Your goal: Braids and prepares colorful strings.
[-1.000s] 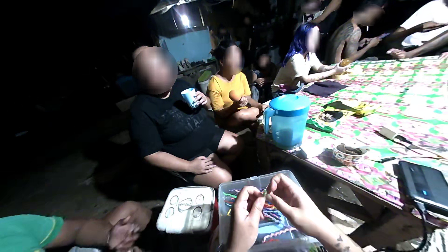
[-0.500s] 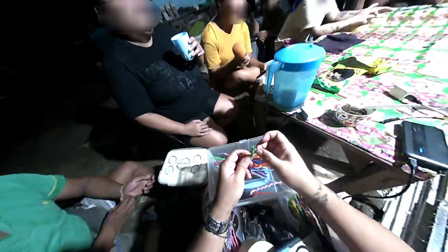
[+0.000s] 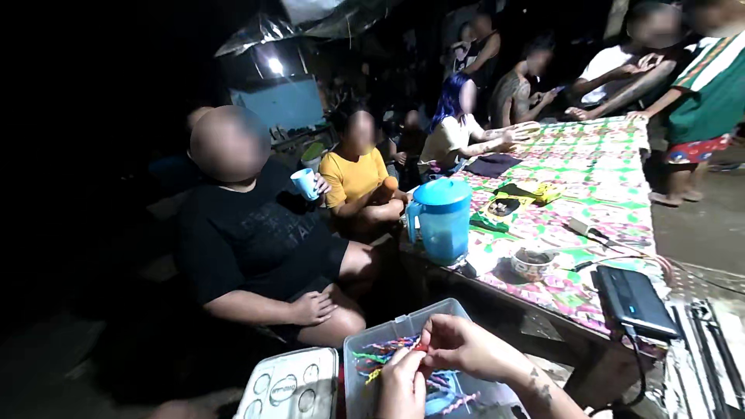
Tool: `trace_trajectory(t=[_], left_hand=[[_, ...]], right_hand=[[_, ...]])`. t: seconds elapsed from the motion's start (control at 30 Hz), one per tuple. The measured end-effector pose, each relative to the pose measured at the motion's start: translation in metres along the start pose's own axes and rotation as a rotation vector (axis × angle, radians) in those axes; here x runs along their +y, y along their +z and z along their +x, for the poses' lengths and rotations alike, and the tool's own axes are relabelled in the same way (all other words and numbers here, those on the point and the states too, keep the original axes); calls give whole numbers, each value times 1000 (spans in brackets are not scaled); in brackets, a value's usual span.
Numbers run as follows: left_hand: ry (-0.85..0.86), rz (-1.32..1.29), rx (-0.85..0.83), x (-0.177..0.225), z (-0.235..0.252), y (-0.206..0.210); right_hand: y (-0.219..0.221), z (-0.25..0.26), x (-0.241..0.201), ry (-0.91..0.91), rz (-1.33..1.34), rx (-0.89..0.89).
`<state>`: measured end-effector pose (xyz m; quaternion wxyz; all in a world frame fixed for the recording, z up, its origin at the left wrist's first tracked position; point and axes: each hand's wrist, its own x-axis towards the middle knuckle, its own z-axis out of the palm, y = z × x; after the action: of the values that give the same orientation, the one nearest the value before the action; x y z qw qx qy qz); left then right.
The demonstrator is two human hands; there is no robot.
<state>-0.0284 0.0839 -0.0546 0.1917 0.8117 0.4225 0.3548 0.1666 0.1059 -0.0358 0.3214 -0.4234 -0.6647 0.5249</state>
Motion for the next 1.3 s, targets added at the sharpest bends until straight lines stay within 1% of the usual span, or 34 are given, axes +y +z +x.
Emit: trace_trajectory(t=[0.07,0.13,0.23,0.3,0.37,0.43,0.53,0.6,0.67,0.73,0.77,0.8,0.83,0.9,0.93,1.0,1.07,1.1,1.17,1.23,1.3], left_hand=[[23,25,41,1,2,6],[23,21,83,-1,4,9],[-11,38,96,0,4,8],[-70,14,121,2,4,7],[-152,-105,125,1,3,3],[-226,-302,132,-5,3,-2],[-370,-594,160,-4,0,-9],[-430,-737,190,2,-3,-15],[-399,-825,203,2,-7,-18],[-280,-806,152,-3,-10,-22],[-235,-744,90,-6,-11,-27],[-230,-667,15,-10,-13,-32],[-260,-572,-70,-12,-14,-36],[-367,-346,-220,-14,-15,-39],[-411,-230,-249,-15,-16,-38],[-451,-85,-205,-16,-16,-32],[-440,-70,-121,-15,-14,-30],[-425,-116,-64,-16,-12,-30],[-383,-320,65,-16,-9,-28],[-375,-556,160,-10,-5,-25],[-385,-700,208,-4,-2,-20]], right_hand=[[0,-5,-5,38,-207,47],[4,-8,-3,-8,-393,116],[15,-7,13,-263,-621,313],[22,-3,18,-457,-801,459],[29,0,17,-611,-985,584],[35,2,13,-737,-1110,673],[43,2,11,-835,-1110,769],[48,5,11,-838,-984,807],[49,7,10,-738,-754,775],[45,9,7,-586,-444,625],[43,9,6,-512,-348,537],[41,9,5,-452,-313,443],[38,10,2,-411,-323,344],[33,12,-1,-373,-445,168],[33,13,0,-394,-549,151],[36,12,0,-475,-704,207],[38,9,0,-571,-779,326],[38,8,1,-612,-792,390],[37,7,5,-649,-757,490],[35,6,6,-599,-705,549],[34,4,7,-546,-716,611]])
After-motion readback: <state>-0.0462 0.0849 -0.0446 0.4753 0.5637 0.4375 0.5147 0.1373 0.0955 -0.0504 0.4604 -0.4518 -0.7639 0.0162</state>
